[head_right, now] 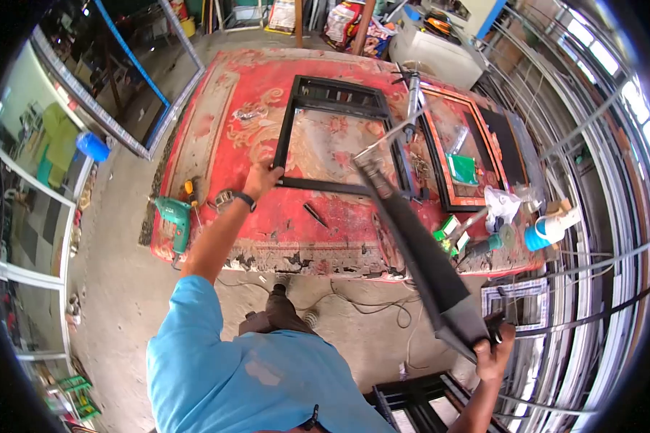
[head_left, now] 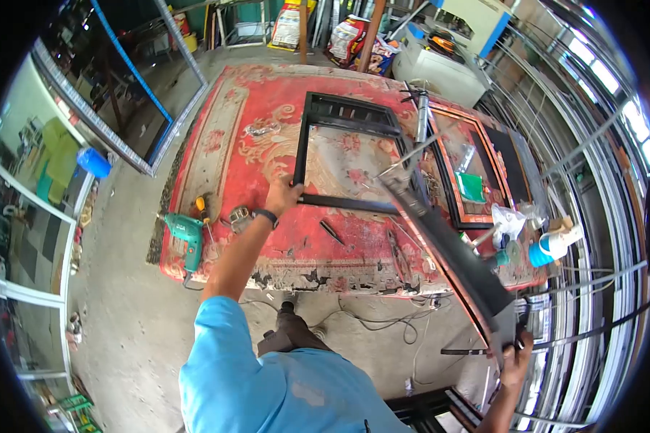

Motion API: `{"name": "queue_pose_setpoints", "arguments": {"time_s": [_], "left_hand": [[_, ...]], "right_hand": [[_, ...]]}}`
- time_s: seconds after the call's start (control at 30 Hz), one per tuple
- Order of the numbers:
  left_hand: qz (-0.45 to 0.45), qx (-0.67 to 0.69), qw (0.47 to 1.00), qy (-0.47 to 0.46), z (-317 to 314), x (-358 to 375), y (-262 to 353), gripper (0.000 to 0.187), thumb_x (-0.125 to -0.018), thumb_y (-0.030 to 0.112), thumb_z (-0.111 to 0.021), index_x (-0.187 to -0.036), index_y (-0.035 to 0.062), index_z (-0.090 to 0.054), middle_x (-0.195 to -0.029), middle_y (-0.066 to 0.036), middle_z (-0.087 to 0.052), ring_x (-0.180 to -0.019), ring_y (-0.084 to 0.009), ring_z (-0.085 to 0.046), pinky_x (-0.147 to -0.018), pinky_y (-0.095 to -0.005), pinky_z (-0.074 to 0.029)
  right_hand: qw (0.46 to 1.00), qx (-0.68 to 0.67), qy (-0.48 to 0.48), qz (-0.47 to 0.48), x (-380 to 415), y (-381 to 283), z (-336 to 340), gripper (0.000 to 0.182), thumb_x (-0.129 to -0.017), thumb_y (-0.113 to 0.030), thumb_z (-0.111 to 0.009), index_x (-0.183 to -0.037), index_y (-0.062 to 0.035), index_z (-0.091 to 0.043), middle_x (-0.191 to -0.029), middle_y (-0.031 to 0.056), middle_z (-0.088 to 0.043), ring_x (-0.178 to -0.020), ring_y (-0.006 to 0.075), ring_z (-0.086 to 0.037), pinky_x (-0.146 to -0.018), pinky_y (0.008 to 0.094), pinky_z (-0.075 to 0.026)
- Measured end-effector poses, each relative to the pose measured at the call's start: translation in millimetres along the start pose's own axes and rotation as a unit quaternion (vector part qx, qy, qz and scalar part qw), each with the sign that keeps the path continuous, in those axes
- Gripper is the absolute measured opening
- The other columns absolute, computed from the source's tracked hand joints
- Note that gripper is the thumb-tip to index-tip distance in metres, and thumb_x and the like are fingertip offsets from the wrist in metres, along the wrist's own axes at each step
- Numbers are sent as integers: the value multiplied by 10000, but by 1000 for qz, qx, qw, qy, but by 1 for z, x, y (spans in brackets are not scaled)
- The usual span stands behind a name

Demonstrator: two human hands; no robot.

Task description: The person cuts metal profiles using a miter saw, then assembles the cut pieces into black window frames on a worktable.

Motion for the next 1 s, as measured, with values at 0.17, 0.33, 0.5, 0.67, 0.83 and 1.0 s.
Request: {"name": "queue_pose_setpoints", "arguments": {"time_s": [0.17, 0.33, 0.5, 0.67, 0.83, 1.0], "left_hand": [[-34, -25, 993, 108, -9, 132, -17, 379, -914, 198, -687, -1219, -21, -645, -883, -271, -725, -816, -395, -747, -691, -470, -576], [-48, -71, 993, 84, -26, 239, -54, 466, -917, 87, -656, -1340, -23, -494, -1121, -303, -630, -1029, -484, -630, -899, -522, -510], [33, -20, 999, 23, -17, 301, -43, 488, -940, 91, -649, -1360, -63, -453, -1129, -306, -602, -1022, -468, -628, -913, -502, -508], [52, -2, 994, -91, -7, 347, -43, 499, -927, 82, -666, -1307, -54, -372, -1129, -233, -578, -1068, -343, -617, -944, -433, -503], [210, 53, 969, -122, 6, 375, -58, 502, -931, 124, -679, -1281, -38, -357, -1095, -218, -575, -1036, -329, -618, -918, -432, -507], [149, 6, 989, 7, -6, 349, -86, 390, -1019, 174, -601, -1257, -37, -375, -945, -253, -605, -877, -377, -648, -800, -504, -502]], "right_hand": [[987, -97, 130, -18, -14, -23, 23, 838, -962, -593, -689, -1462, -15, -346, -828, 126, -649, -639, 220, -661, -537, 342, -532], [973, -122, 188, -58, -22, -32, 39, 701, -1023, -542, -631, -1399, -3, -389, -812, 140, -649, -653, 224, -647, -566, 340, -529], [958, -153, 221, -100, -26, -44, 34, 567, -1079, -515, -546, -1282, 2, -432, -755, 128, -648, -604, 205, -614, -552, 327, -508], [962, -143, 209, -103, -20, -38, 34, 487, -1101, -528, -478, -1138, -44, -526, -785, 103, -641, -615, 179, -601, -562, 300, -492], [958, -157, 210, -119, -9, -31, 37, 534, -1093, -562, -466, -1095, -37, -562, -764, 110, -642, -584, 187, -597, -530, 288, -492], [956, -186, 191, -122, -10, -28, 36, 549, -1093, -565, -458, -1094, -28, -576, -770, 120, -642, -591, 192, -598, -526, 296, -485]]}}
Point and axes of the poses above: each hand's wrist, its own x-axis away from the middle knuckle, its own z-axis out of the back of the hand, y = z × x, the point moved 5 cm from there along -x, towards the middle knuckle
